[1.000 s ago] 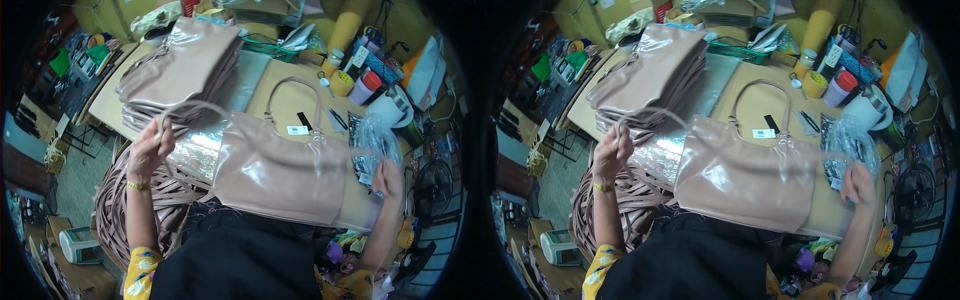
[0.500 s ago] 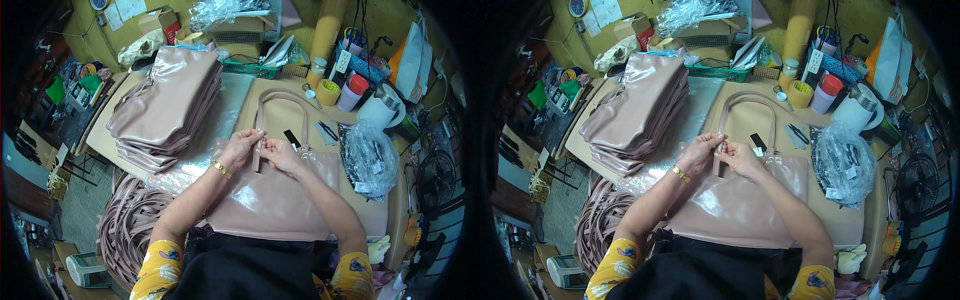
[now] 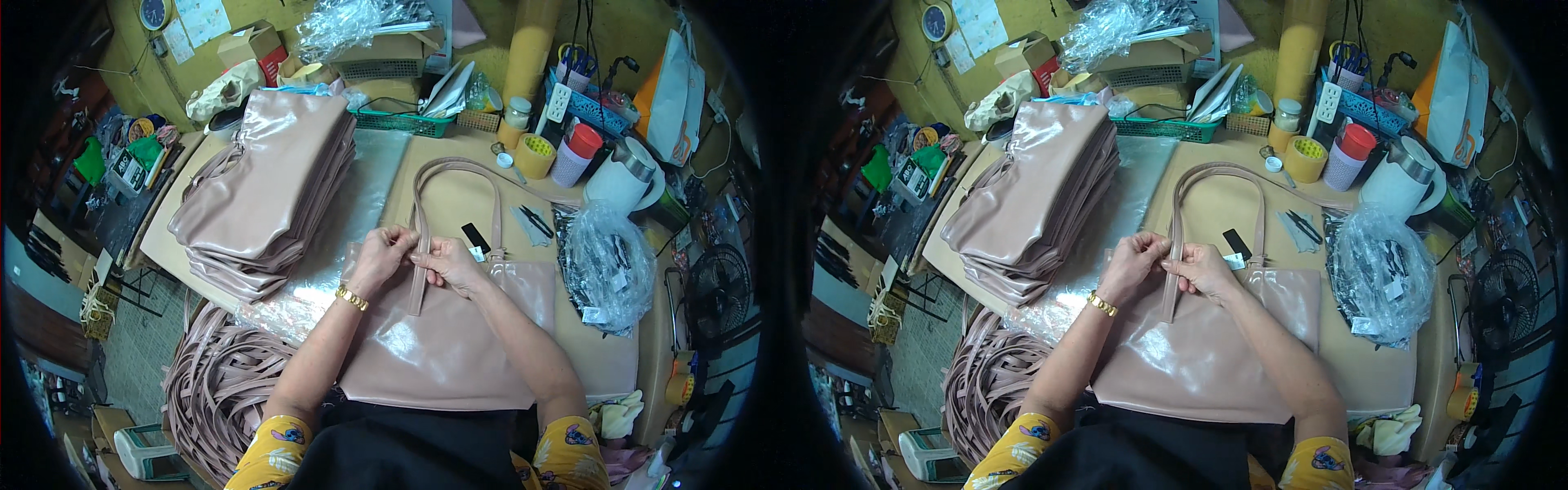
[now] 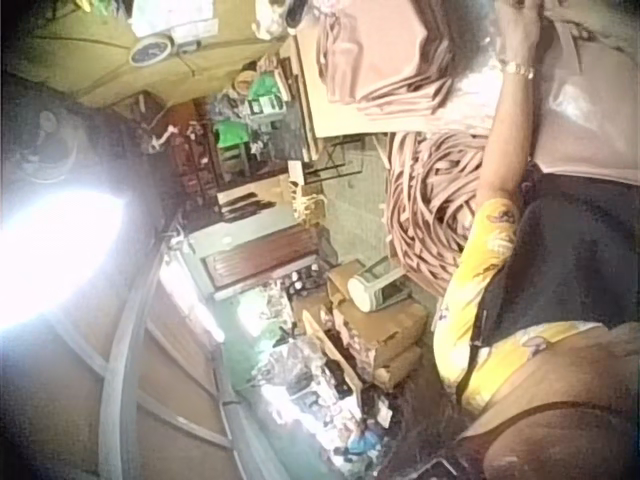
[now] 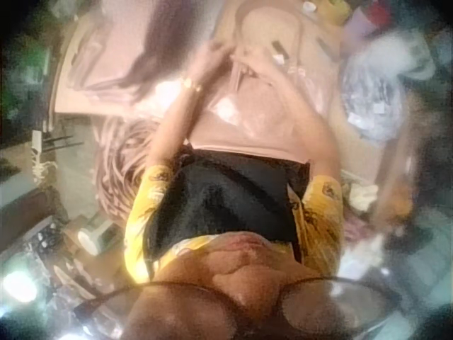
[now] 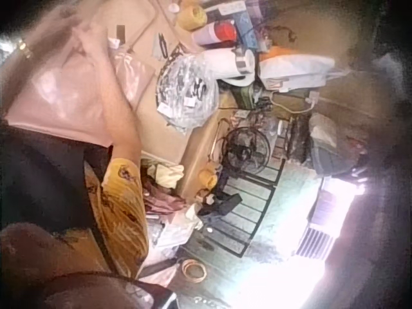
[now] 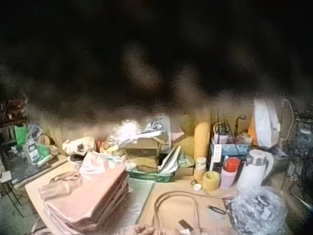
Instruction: Checking the straps and removing loose threads from a leather handbag using shears.
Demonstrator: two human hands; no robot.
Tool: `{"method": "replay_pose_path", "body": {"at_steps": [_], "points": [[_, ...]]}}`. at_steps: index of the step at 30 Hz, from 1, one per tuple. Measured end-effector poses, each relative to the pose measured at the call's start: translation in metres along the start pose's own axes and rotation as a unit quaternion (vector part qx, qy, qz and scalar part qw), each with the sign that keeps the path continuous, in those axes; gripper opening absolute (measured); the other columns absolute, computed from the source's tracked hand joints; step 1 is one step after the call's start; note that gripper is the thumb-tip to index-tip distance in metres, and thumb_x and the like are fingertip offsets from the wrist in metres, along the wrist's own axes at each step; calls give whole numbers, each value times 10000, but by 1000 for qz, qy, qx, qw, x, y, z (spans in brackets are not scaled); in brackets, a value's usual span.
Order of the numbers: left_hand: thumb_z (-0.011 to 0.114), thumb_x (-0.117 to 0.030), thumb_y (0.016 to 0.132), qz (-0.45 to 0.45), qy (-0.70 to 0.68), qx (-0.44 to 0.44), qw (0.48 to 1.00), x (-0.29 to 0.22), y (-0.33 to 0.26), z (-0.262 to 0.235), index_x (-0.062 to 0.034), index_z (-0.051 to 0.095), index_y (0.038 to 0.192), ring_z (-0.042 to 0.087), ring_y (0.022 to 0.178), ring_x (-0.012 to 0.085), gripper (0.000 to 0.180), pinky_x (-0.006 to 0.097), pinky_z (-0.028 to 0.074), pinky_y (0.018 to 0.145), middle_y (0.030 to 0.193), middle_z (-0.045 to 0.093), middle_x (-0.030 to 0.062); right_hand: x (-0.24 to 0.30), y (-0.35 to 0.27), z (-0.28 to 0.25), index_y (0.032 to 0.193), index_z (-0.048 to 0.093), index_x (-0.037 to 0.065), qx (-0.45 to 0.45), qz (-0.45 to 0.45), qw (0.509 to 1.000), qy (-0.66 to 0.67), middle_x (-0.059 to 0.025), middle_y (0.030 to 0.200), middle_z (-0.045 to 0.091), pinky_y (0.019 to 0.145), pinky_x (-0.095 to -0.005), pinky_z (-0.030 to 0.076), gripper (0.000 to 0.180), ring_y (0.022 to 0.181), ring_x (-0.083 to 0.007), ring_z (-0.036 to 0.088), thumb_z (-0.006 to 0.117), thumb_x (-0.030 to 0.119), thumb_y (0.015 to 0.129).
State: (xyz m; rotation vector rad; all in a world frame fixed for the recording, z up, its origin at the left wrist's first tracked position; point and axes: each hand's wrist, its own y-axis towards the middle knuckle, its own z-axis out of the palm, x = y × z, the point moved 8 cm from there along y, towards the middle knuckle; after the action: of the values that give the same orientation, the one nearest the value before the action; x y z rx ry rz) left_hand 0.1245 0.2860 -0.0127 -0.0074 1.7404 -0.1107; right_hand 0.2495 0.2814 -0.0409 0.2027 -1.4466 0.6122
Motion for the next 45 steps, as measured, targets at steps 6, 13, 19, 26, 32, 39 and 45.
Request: {"method": "replay_pose_path", "body": {"at_steps": [6, 13, 19, 26, 32, 39, 45], "points": [[615, -319, 855, 53, 486, -31, 872, -17, 3, 14, -2, 671, 952, 605, 921, 386, 336, 435, 486, 760, 998, 600, 247, -23, 3, -27, 915, 548, 63, -28, 21, 981, 190, -4, 729, 559, 423, -178, 350, 138, 494, -57, 482, 540, 198, 943], [651, -187, 841, 100, 245, -47, 963, -35, -23, -4, -37, 673, 932, 660, 752, 170, 177, 313, 497, 682, 825, 697, 86, 27, 10, -63, 991, 493, 62, -102, -76, 984, 123, -31, 746, 575, 416, -199, 404, 102, 509, -78, 538, 472, 159, 964], [598, -75, 893, 106, -86, 25, 990, -14, -28, -3, 3, 632, 940, 621, 743, 90, 97, 217, 514, 656, 857, 666, 36, 66, 39, -51, 999, 467, 32, -86, -69, 993, 51, -33, 722, 537, 341, -209, 356, 100, 421, -78, 485, 466, 117, 946], [617, -47, 876, 131, -124, 52, 982, -9, -33, -9, 26, 622, 928, 631, 749, 89, 90, 244, 545, 680, 868, 675, 65, 73, 47, -21, 1032, 453, 32, -97, -44, 990, -90, 6, 647, 499, 321, -195, 337, 123, 399, -53, 470, 460, 130, 957], [631, -55, 869, 122, -158, 52, 978, -8, -36, -10, 28, 623, 918, 636, 763, 95, 97, 238, 536, 704, 878, 678, 72, 66, 47, -24, 1021, 462, 38, -114, -56, 989, -74, -5, 664, 512, 313, -191, 344, 116, 393, -53, 472, 470, 131, 953], [643, -58, 860, 95, -215, 100, 967, 1, -32, -8, 6, 587, 924, 615, 745, 90, 106, 226, 510, 688, 844, 659, 57, 58, 41, -7, 1018, 451, 35, -76, -24, 991, -108, -25, 687, 527, 310, -205, 359, 126, 389, -63, 480, 495, 126, 942], [653, -61, 852, 72, -234, 98, 965, 8, -29, -8, -6, 548, 996, 614, 784, 89, 187, 244, 503, 728, 861, 650, 46, 54, 28, -2, 1026, 434, 30, -68, -28, 994, -78, -44, 675, 553, 323, -204, 400, 130, 407, -81, 522, 498, 103, 940]]}}
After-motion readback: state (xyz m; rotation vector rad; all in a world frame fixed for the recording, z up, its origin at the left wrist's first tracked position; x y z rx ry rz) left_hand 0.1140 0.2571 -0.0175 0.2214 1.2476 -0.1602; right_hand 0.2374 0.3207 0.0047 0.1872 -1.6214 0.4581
